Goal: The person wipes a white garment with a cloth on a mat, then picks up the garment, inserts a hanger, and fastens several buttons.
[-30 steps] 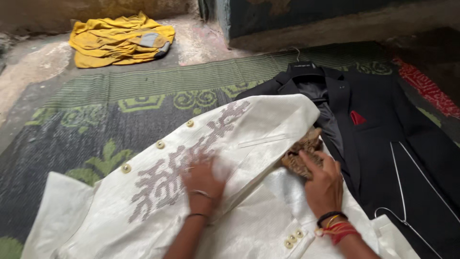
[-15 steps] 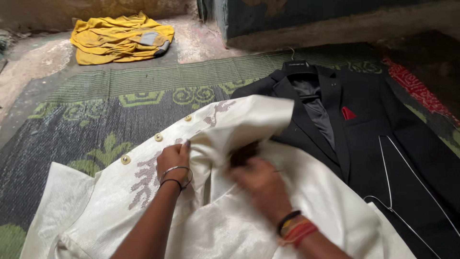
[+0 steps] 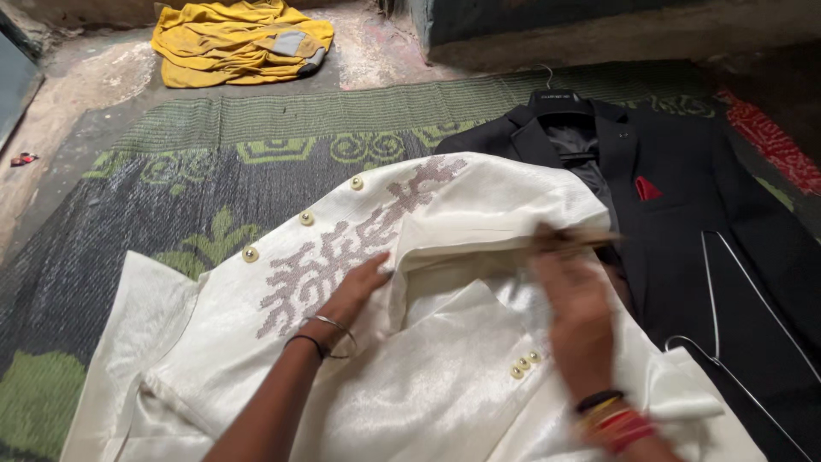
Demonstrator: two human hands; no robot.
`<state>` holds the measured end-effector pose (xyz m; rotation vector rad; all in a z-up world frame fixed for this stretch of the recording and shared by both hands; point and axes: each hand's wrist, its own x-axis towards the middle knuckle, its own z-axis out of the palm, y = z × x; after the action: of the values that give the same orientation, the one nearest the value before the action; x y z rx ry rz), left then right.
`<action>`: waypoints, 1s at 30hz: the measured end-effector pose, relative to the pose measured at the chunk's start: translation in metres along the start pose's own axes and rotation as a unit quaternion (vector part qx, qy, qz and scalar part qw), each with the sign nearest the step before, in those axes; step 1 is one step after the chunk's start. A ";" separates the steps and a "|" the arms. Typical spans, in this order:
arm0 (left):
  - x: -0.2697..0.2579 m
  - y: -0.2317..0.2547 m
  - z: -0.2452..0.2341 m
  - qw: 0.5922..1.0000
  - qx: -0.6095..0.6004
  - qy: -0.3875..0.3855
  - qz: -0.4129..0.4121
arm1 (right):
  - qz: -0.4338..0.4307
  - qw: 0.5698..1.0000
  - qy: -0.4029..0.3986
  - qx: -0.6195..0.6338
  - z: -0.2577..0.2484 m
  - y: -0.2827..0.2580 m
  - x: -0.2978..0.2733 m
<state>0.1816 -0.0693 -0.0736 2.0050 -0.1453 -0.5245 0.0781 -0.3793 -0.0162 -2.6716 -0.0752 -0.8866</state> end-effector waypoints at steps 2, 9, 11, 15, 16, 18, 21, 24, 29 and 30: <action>-0.012 0.002 -0.009 0.986 -0.134 -0.018 -0.093 | -0.175 0.977 -0.014 0.124 0.012 -0.071 -0.018; -0.108 0.008 -0.037 0.938 0.321 -0.128 -0.035 | -0.191 0.960 -0.180 0.099 0.026 -0.071 -0.031; -0.146 0.007 -0.043 0.941 0.320 -0.105 0.001 | -0.118 0.974 -0.188 -0.040 0.009 -0.026 -0.028; -0.188 0.010 -0.042 0.950 0.310 0.005 -0.020 | 0.075 0.967 -0.218 -0.108 -0.035 -0.018 -0.007; -0.187 0.013 -0.036 0.940 0.334 0.043 -0.047 | 0.034 0.979 -0.186 -0.077 -0.043 -0.035 -0.001; -0.170 0.023 -0.024 0.930 0.345 0.112 -0.061 | -0.053 0.992 -0.109 -0.027 -0.059 -0.075 0.014; -0.097 0.057 -0.008 0.950 0.258 0.177 -0.009 | -0.142 0.990 0.000 0.019 -0.087 -0.121 0.041; -0.030 0.093 -0.010 0.948 0.060 0.312 -0.031 | -0.149 0.986 0.054 0.051 -0.106 -0.142 0.059; -0.030 0.076 -0.089 0.844 -0.112 0.490 0.187 | -0.137 0.987 0.052 0.066 -0.096 -0.141 0.028; -0.054 0.066 -0.094 0.851 -0.064 0.477 0.210 | -0.170 0.981 0.024 0.085 -0.086 -0.145 0.011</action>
<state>0.1811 -0.0073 0.0368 1.8067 0.0708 0.7407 0.0155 -0.2699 0.0968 -2.5154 -0.5850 -0.9922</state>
